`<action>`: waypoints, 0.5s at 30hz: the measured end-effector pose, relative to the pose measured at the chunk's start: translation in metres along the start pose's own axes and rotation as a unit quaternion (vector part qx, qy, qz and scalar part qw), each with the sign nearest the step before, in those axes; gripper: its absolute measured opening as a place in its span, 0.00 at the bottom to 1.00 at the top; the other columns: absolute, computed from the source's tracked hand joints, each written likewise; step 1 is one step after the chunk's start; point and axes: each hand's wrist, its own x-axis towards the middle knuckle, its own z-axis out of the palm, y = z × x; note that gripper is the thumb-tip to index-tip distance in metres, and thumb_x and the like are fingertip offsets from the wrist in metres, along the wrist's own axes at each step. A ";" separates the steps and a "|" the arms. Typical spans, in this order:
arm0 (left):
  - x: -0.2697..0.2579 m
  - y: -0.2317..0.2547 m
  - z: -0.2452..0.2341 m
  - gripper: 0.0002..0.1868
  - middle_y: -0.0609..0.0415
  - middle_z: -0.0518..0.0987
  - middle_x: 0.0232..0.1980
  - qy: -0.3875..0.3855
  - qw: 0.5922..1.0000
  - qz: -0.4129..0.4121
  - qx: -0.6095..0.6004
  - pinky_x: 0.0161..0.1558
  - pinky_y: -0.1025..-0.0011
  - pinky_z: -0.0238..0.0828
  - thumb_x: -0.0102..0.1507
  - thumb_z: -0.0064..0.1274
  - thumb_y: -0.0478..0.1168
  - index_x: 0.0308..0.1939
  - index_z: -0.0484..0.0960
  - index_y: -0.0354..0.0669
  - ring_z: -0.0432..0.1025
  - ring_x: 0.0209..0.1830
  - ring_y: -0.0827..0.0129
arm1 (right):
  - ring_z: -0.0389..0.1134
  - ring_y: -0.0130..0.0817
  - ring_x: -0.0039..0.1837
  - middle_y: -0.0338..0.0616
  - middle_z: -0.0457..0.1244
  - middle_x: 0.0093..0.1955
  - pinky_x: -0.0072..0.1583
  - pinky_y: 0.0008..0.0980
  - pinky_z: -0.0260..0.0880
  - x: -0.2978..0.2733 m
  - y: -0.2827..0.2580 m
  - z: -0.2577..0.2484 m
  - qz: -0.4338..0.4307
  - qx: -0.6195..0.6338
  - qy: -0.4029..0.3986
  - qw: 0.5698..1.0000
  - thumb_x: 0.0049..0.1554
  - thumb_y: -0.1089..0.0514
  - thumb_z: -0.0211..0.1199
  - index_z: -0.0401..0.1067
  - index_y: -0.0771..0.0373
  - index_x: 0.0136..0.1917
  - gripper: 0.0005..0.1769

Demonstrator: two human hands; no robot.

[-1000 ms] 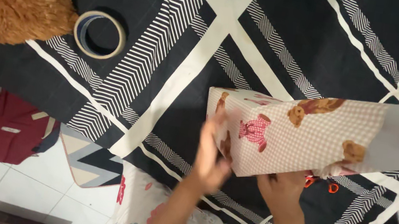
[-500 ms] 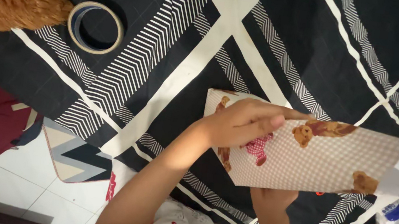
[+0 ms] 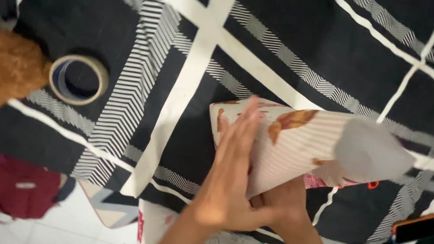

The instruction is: The person wraps a small rectangular box with patterned wrapping paper on a bed. They fold the paper edges, crease the folds, and secure the package with tape, completing the wrapping process.

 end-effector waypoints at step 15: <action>-0.040 0.012 0.034 0.16 0.31 0.79 0.62 0.209 0.952 -0.041 0.219 0.70 0.54 0.75 0.68 0.46 0.22 0.59 0.75 0.18 0.76 0.67 0.43 | 0.55 0.60 0.78 0.60 0.61 0.70 0.77 0.61 0.49 0.017 -0.035 0.003 -0.069 -0.020 0.039 0.997 0.53 0.54 0.58 0.73 0.69 0.60 0.25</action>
